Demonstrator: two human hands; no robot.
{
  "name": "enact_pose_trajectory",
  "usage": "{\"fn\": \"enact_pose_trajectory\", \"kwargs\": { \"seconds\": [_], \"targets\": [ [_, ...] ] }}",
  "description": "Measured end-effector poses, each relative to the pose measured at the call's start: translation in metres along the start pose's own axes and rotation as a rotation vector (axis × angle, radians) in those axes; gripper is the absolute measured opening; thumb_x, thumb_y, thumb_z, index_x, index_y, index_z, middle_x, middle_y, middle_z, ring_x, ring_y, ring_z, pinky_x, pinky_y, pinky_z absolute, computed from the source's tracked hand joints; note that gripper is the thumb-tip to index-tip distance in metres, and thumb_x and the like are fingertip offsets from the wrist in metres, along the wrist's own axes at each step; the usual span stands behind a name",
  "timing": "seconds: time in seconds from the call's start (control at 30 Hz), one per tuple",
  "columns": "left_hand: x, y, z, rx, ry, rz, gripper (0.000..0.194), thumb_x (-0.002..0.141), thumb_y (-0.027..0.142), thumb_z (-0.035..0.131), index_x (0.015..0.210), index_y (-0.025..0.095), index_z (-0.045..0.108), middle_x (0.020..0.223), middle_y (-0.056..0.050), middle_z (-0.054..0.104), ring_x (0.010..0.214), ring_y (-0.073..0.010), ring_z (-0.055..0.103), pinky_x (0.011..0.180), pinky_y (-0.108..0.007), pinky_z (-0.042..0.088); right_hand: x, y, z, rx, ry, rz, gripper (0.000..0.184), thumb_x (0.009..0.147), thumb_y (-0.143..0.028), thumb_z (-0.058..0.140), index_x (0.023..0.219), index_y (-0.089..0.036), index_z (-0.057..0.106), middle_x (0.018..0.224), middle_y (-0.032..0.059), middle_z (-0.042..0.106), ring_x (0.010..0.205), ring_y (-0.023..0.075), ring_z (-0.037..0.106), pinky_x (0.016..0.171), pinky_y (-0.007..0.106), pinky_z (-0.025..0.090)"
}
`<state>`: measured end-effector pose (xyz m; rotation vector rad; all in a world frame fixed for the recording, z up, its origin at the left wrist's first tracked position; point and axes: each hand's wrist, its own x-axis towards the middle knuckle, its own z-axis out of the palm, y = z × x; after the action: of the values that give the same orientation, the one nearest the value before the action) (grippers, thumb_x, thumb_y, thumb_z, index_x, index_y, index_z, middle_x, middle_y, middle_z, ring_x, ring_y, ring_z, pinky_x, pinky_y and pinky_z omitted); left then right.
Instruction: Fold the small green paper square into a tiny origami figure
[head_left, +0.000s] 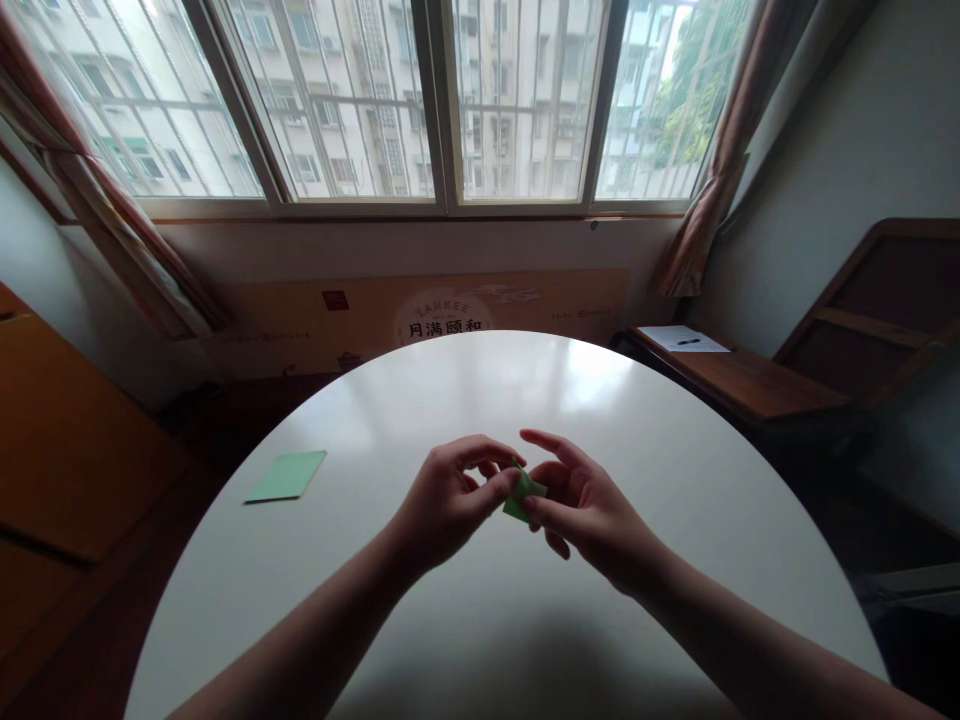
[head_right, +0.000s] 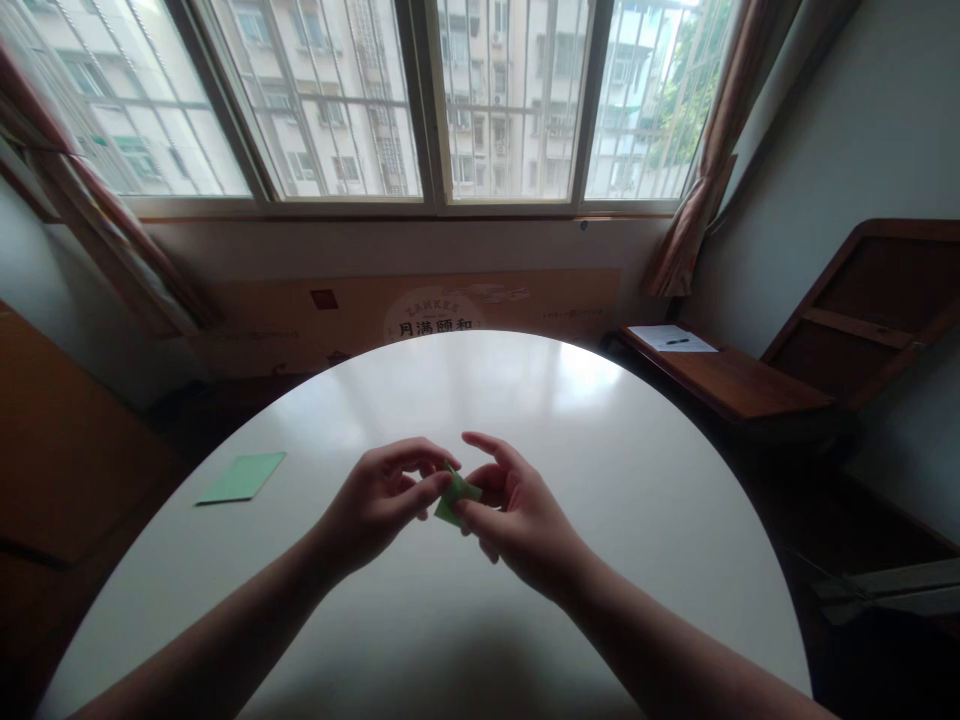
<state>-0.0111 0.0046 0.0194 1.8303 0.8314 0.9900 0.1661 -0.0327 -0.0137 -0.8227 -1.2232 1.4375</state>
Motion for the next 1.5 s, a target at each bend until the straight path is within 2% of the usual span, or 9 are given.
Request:
{"fn": "enact_pose_trajectory", "kwargs": {
  "seconds": [0.13,0.33,0.5,0.63,0.73,0.87,1.17,1.37,1.5],
  "targets": [
    [0.002,-0.004,0.000,-0.069,-0.001,-0.055,0.017,0.084,0.027,0.067,0.089,0.011,0.071,0.073,-0.005,0.067,0.062,-0.0135,0.059,0.046,-0.020,0.050,0.001,0.000,-0.001,-0.023,0.010,-0.007,0.062,0.081,-0.025,0.076,0.137,-0.024,0.048,0.079,-0.0001,0.063,0.061,0.0134,0.057,0.038,0.018,0.040],
    [0.004,-0.010,-0.002,-0.087,0.022,-0.060,0.025,0.086,0.034,0.066,0.092,0.011,0.071,0.071,-0.003,0.064,0.061,-0.0128,0.058,0.045,-0.019,0.050,0.001,-0.002,-0.001,0.025,0.046,0.051,0.064,0.078,-0.022,0.078,0.135,-0.021,0.049,0.078,-0.0005,0.063,0.058,0.0125,0.056,0.038,0.017,0.039],
    [0.001,-0.007,-0.004,-0.007,-0.004,0.018,0.025,0.083,0.031,0.071,0.100,0.013,0.072,0.083,-0.007,0.068,0.070,-0.0159,0.062,0.049,-0.021,0.052,0.002,-0.002,0.000,0.069,0.037,0.079,0.066,0.076,-0.020,0.079,0.136,-0.021,0.049,0.077,-0.0018,0.063,0.054,0.0103,0.054,0.039,0.017,0.036],
    [0.002,-0.005,-0.005,0.022,-0.018,0.025,0.017,0.084,0.027,0.069,0.094,0.013,0.073,0.079,-0.006,0.067,0.064,-0.0133,0.059,0.048,-0.021,0.050,0.000,-0.002,-0.001,0.051,0.011,0.094,0.066,0.077,-0.017,0.076,0.136,-0.021,0.048,0.079,-0.0009,0.064,0.059,0.0115,0.056,0.041,0.018,0.035],
    [0.003,-0.004,-0.005,0.000,-0.027,0.001,0.015,0.083,0.027,0.070,0.087,0.012,0.071,0.076,-0.004,0.067,0.059,-0.0116,0.057,0.046,-0.020,0.050,0.000,0.000,-0.002,-0.003,0.003,0.058,0.061,0.081,-0.015,0.071,0.136,-0.022,0.047,0.078,-0.0012,0.063,0.061,0.0120,0.056,0.044,0.020,0.039],
    [0.004,-0.005,-0.005,0.008,-0.025,-0.008,0.016,0.083,0.028,0.069,0.083,0.013,0.068,0.073,-0.003,0.066,0.058,-0.0116,0.057,0.046,-0.020,0.050,0.000,0.004,-0.001,-0.056,0.001,-0.030,0.056,0.082,-0.014,0.068,0.133,-0.021,0.048,0.080,-0.0001,0.065,0.068,0.0165,0.062,0.050,0.025,0.049],
    [0.004,-0.012,-0.006,0.052,0.021,0.008,0.010,0.085,0.023,0.064,0.086,0.013,0.067,0.072,-0.003,0.066,0.059,-0.0129,0.061,0.048,-0.021,0.051,0.000,0.002,-0.001,-0.030,0.027,-0.083,0.024,0.080,-0.014,0.065,0.102,-0.019,0.055,0.076,-0.0010,0.067,0.063,0.0152,0.063,0.052,0.029,0.056],
    [0.003,-0.012,-0.006,0.118,0.059,0.028,0.012,0.082,0.018,0.062,0.091,0.013,0.069,0.074,-0.003,0.069,0.058,-0.0128,0.061,0.050,-0.022,0.051,0.002,0.001,0.001,-0.052,0.032,-0.079,0.020,0.077,-0.012,0.064,0.096,-0.017,0.061,0.075,-0.0004,0.067,0.061,0.0139,0.061,0.053,0.029,0.057],
    [0.002,-0.012,-0.005,0.134,0.079,0.032,0.016,0.080,0.016,0.062,0.094,0.014,0.070,0.075,-0.004,0.070,0.062,-0.0143,0.063,0.052,-0.023,0.051,0.001,0.002,0.002,-0.068,0.036,-0.064,0.024,0.078,-0.014,0.065,0.101,-0.018,0.060,0.076,0.0002,0.067,0.064,0.0150,0.062,0.055,0.030,0.058]
  ]
}}
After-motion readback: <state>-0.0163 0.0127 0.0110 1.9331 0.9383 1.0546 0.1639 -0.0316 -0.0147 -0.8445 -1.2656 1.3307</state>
